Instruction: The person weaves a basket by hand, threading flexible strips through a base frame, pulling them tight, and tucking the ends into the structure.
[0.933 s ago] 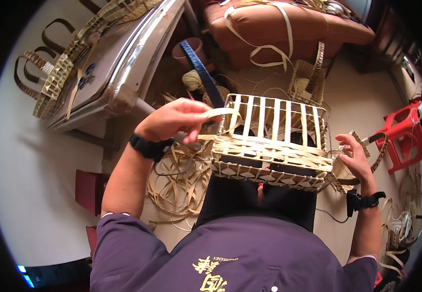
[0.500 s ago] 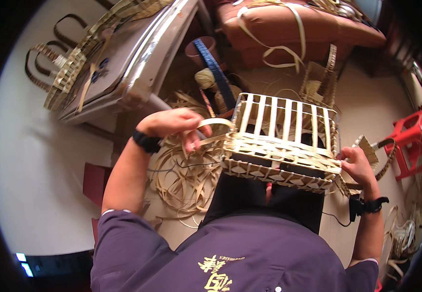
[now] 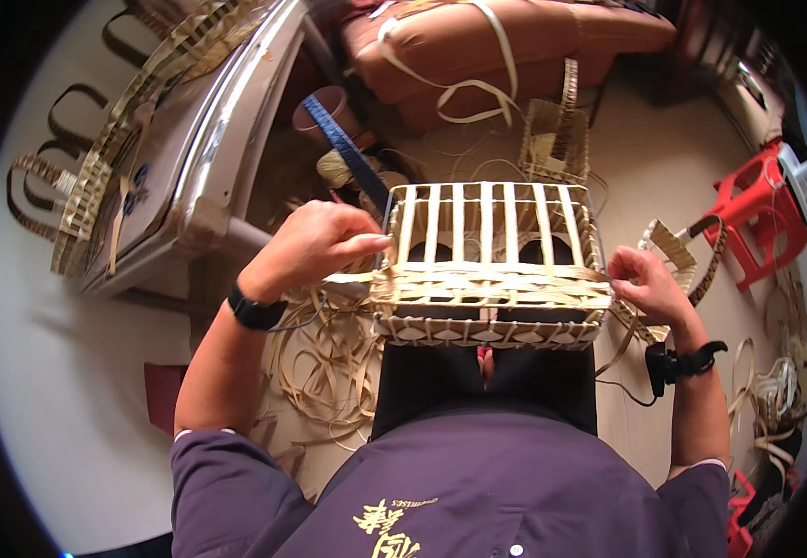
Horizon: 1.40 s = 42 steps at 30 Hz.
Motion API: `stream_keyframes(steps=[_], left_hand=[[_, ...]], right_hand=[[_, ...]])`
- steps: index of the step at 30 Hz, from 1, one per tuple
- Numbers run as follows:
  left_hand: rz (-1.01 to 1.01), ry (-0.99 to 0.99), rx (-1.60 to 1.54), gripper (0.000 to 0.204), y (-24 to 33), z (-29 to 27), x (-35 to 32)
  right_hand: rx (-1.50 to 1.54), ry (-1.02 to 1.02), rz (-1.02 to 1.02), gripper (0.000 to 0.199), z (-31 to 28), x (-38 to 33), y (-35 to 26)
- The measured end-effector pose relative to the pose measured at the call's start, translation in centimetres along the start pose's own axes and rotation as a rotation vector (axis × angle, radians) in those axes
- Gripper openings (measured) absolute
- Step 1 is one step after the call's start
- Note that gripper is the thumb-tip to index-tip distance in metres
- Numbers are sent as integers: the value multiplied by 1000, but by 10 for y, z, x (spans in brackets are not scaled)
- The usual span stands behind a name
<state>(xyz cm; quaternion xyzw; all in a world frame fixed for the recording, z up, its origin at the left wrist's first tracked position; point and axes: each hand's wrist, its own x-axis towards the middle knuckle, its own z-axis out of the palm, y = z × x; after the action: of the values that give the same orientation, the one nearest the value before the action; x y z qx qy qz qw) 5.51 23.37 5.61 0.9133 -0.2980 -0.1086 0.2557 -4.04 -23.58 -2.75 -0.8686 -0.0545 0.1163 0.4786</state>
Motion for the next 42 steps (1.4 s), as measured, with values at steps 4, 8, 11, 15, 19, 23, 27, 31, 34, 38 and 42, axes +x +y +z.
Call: stream_keyframes(steps=[4, 8, 11, 15, 19, 23, 27, 31, 34, 38, 42], left_hand=[[-100, -104, 257, 23, -9, -9, -6], [-155, -244, 551, 26, -24, -2, -11], [-98, -254, 379, 61, -1, 6, -7], [-88, -255, 725, 33, 11, 31, 3], [26, -111, 522, 25, -12, 30, 3], [-37, -10, -761, 21, -26, -4, 4], [10, 223, -1472, 58, -35, -6, -8], [-134, -207, -1151, 66, -92, -13, -45], [-430, -444, -760, 33, -84, -12, -46], [-206, -387, -434, 45, -92, -6, -43], [-16, -154, 76, 65, -22, -7, -19]], right_hand=[[39, -50, 91, 8, -8, -5, 16], [351, -135, 51, 10, -3, -5, 15], [350, -258, 36, 16, 4, 1, 9], [336, -170, 17, 20, 12, 7, 19], [420, -29, 59, 20, 1, -6, 47], [311, 163, 126, 27, -33, -37, 97], [319, 218, 101, 22, -60, -68, 119], [229, 102, 215, 16, -68, -59, 115], [414, -122, 276, 25, -52, -40, 76], [352, -305, 83, 33, -21, -6, 47], [310, -268, 69, 15, -6, 4, 13]])
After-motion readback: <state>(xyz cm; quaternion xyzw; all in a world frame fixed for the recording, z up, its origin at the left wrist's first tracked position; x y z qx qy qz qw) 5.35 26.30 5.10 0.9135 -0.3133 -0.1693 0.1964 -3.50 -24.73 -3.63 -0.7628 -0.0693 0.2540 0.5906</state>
